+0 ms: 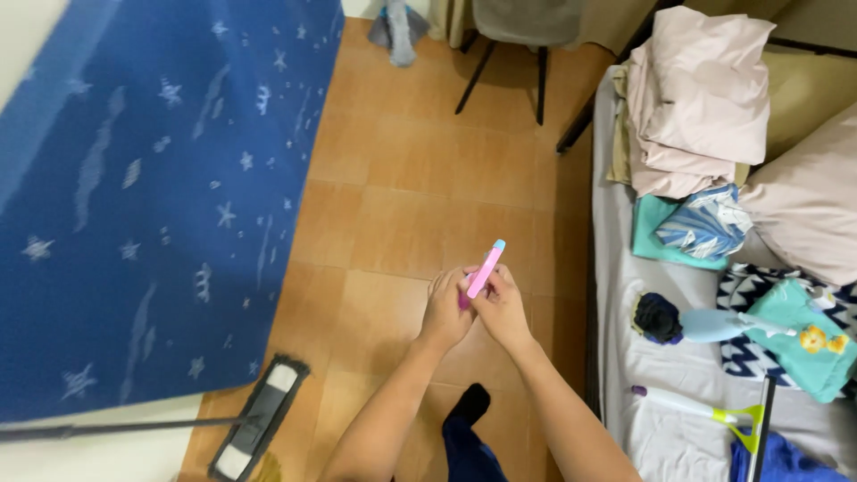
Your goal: The person mops the tiled floor using a spray bottle and a flat mop, then sweeps the floor with a broom and dustpan. The person moves around the room, cleaning near a bed and a blue mat.
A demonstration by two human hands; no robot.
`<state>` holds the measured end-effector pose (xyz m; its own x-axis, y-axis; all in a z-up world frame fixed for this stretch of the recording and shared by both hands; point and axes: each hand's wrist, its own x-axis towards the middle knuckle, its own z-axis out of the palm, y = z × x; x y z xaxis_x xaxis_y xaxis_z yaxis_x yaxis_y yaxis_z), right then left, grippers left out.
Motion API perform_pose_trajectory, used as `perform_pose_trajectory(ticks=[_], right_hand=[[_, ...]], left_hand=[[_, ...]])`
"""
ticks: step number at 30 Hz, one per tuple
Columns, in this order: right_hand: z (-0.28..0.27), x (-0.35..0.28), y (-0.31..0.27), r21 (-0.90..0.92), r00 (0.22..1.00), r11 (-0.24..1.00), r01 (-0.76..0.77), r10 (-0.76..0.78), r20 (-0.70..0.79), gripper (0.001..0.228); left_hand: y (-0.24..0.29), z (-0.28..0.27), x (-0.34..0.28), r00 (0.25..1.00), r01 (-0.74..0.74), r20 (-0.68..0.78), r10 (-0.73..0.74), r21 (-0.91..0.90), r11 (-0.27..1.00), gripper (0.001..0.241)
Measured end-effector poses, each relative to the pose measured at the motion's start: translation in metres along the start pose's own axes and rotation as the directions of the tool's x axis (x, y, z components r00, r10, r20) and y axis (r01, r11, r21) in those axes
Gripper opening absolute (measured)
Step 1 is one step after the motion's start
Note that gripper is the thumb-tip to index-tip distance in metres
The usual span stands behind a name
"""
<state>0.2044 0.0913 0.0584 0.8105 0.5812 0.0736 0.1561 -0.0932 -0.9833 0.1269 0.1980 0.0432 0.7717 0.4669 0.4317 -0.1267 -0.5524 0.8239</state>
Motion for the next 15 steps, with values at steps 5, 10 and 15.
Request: perform_pose_trajectory(ticks=[5, 10, 15], right_hand=[[0.068, -0.049, -0.044, -0.09, 0.991, 0.996, 0.021, -0.033, -0.127, 0.026], [0.136, -0.098, -0.059, -0.216, 0.95, 0.962, 0.168, -0.216, -0.223, 0.033], [0.171, -0.135, -0.095, -0.279, 0.931, 0.933, 0.227, -0.292, -0.217, 0.043]], left_hand=[[0.025, -0.079, -0.039, 0.998, -0.059, -0.024, 0.058, -0.031, 0.998, 0.035], [0.043, -0.143, -0.084, 0.993, -0.073, -0.096, 0.071, -0.014, 0.997, 0.035], [0.055, -0.181, -0.121, 0.98, -0.101, -0.181, 0.081, -0.104, 0.989, 0.028]])
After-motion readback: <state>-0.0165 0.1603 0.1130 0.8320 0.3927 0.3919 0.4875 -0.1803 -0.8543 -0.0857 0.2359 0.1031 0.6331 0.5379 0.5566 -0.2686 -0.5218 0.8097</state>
